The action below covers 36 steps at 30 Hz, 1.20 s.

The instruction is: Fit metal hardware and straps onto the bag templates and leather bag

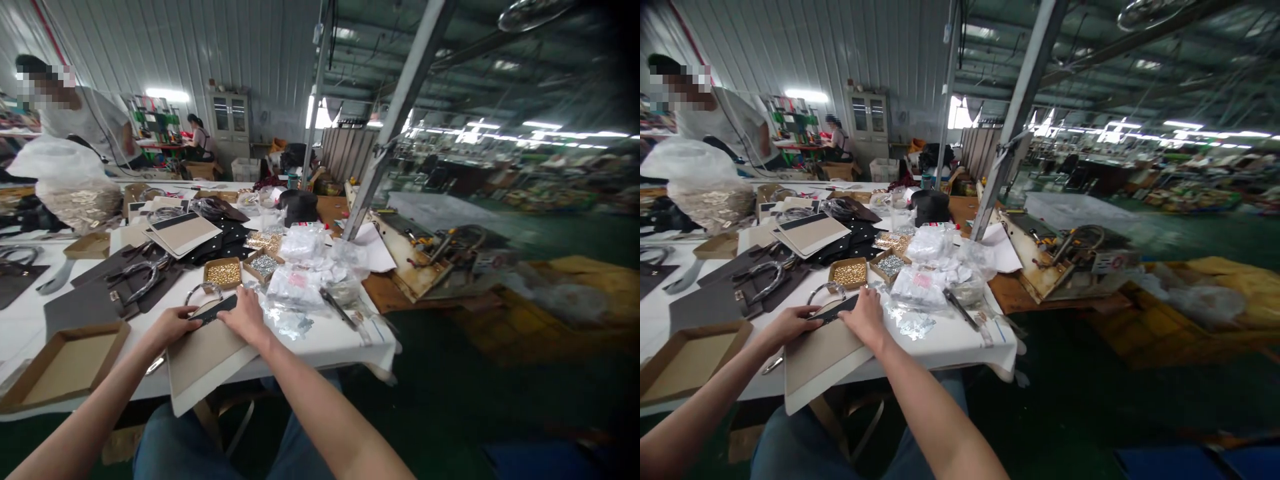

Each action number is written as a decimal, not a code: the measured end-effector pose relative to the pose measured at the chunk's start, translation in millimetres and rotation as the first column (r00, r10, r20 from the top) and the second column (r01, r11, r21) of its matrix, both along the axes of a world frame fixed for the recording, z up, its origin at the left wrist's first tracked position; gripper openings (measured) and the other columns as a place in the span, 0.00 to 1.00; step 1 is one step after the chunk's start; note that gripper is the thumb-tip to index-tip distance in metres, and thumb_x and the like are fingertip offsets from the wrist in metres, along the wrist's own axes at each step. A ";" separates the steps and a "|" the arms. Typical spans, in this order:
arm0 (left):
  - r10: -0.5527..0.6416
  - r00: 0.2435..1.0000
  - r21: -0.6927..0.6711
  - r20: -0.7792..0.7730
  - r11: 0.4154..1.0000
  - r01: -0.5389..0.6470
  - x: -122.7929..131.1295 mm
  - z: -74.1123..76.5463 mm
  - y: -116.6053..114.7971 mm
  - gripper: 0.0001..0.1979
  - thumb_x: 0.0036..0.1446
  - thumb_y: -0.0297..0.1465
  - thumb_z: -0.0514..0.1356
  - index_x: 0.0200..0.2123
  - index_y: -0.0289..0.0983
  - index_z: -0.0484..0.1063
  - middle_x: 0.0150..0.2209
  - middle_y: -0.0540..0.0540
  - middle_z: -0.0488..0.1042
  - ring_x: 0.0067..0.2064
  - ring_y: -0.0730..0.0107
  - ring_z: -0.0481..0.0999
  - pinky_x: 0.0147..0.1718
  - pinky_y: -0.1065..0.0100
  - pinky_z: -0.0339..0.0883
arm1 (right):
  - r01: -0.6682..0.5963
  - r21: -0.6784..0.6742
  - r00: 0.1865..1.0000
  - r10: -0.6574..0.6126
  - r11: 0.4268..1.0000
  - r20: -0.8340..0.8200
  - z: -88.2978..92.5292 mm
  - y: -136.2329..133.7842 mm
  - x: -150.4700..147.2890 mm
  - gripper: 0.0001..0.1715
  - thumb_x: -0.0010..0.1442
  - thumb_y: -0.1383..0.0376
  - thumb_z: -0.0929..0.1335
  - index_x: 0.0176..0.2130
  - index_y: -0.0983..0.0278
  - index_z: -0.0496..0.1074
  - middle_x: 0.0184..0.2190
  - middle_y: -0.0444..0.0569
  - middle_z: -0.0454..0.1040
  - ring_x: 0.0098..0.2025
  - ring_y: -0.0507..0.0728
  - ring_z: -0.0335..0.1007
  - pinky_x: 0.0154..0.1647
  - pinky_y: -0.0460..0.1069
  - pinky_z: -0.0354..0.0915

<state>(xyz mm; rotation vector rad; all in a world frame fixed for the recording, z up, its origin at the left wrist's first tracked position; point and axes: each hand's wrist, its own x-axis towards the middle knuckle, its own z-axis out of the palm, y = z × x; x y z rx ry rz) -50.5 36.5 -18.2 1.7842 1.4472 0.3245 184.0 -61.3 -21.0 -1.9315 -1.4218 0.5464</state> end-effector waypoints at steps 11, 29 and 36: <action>0.025 1.000 0.047 0.016 0.999 -0.026 -2.6 -3.7 -3.7 0.34 0.51 0.42 0.77 0.60 0.35 0.88 0.47 0.40 0.91 0.47 0.46 0.90 0.46 0.62 0.79 | 0.259 0.188 0.837 -0.317 0.948 0.446 78.6 -89.7 227.4 0.26 0.79 0.62 0.59 0.65 0.62 0.78 0.64 0.63 0.80 0.67 0.67 0.76 0.71 0.58 0.68; 0.044 0.998 0.051 -0.041 0.998 -0.042 -4.1 -14.7 5.4 0.36 0.50 0.41 0.75 0.63 0.35 0.87 0.48 0.39 0.91 0.47 0.48 0.89 0.46 0.62 0.77 | 0.191 -0.320 0.766 0.064 0.928 0.640 68.9 -76.9 346.2 0.11 0.59 0.68 0.77 0.39 0.56 0.91 0.40 0.61 0.90 0.49 0.69 0.88 0.50 0.56 0.74; 0.030 0.999 0.028 -0.033 0.999 -0.029 -5.2 -10.9 4.5 0.36 0.52 0.39 0.75 0.64 0.35 0.87 0.49 0.40 0.91 0.47 0.49 0.89 0.45 0.64 0.76 | 0.102 -0.349 0.768 0.149 0.932 0.623 58.3 -83.8 356.9 0.14 0.64 0.67 0.74 0.43 0.55 0.92 0.41 0.56 0.90 0.47 0.65 0.85 0.44 0.52 0.68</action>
